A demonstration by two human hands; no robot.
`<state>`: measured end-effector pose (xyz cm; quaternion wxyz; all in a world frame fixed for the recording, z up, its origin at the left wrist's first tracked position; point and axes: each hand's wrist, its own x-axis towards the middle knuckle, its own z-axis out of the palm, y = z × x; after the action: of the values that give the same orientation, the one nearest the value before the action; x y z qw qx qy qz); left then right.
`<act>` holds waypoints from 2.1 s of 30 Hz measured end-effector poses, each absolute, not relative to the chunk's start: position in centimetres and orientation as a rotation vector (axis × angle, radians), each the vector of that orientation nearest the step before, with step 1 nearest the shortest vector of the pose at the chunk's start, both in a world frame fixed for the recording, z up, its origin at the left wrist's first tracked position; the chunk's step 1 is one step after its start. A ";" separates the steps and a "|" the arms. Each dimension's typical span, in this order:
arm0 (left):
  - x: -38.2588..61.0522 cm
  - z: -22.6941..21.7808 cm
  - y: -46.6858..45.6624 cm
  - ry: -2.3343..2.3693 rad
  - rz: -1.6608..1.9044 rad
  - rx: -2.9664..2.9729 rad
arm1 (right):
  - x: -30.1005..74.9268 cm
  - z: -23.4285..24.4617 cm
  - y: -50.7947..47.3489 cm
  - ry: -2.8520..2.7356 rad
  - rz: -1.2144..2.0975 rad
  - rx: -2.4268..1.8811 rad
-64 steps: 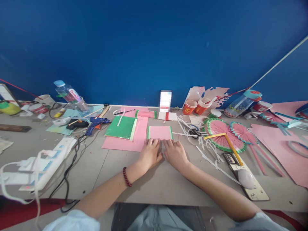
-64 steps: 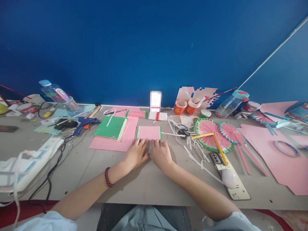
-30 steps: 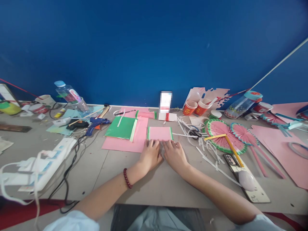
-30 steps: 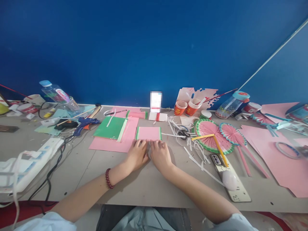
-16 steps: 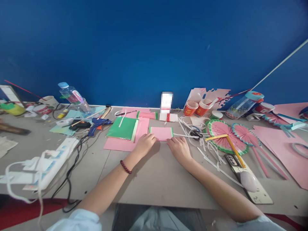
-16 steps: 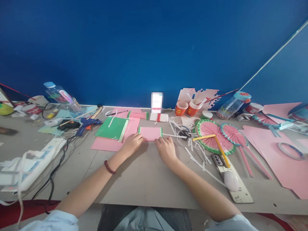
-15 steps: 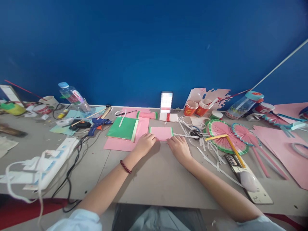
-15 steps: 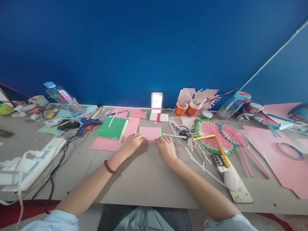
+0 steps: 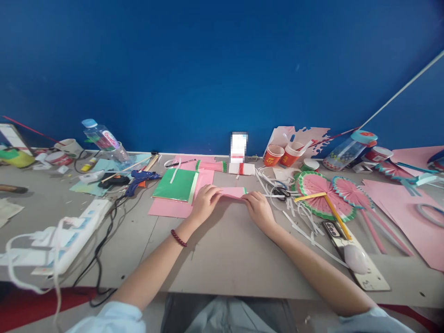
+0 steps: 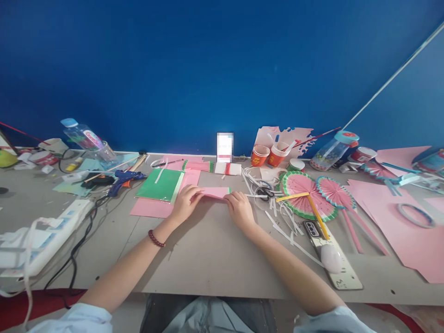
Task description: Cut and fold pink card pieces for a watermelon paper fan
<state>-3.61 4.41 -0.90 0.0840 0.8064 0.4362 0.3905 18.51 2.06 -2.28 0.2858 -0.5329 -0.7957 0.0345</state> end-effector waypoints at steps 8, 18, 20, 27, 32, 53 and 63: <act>-3.8 -1.3 5.0 1.201 1.349 1.855 | 18.6 -2.2 2.5 -1.929 0.219 -1.367; -4.5 -1.3 5.8 1.176 1.471 1.505 | 19.2 -3.1 3.6 -1.461 0.739 -1.265; -4.5 -1.3 5.9 1.172 1.467 1.484 | 19.2 -3.0 3.5 -1.423 0.761 -1.258; -4.5 -1.1 5.9 1.242 1.584 1.587 | 18.8 -2.6 3.0 -1.365 0.713 -1.255; -3.7 -0.1 4.3 1.342 1.769 1.984 | 18.4 -2.7 2.8 -1.233 0.662 -1.213; -0.9 -1.2 2.2 1.099 1.277 1.441 | 16.1 -1.6 0.1 -2.115 0.172 -0.837; -2.5 0.4 2.6 1.176 1.327 2.023 | 17.7 -0.9 0.7 -1.760 -0.247 -1.179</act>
<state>-2.51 2.57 0.36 0.2239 0.7329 0.4262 0.4807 17.73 0.66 -0.89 0.4833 -0.4841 -0.7224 -0.1015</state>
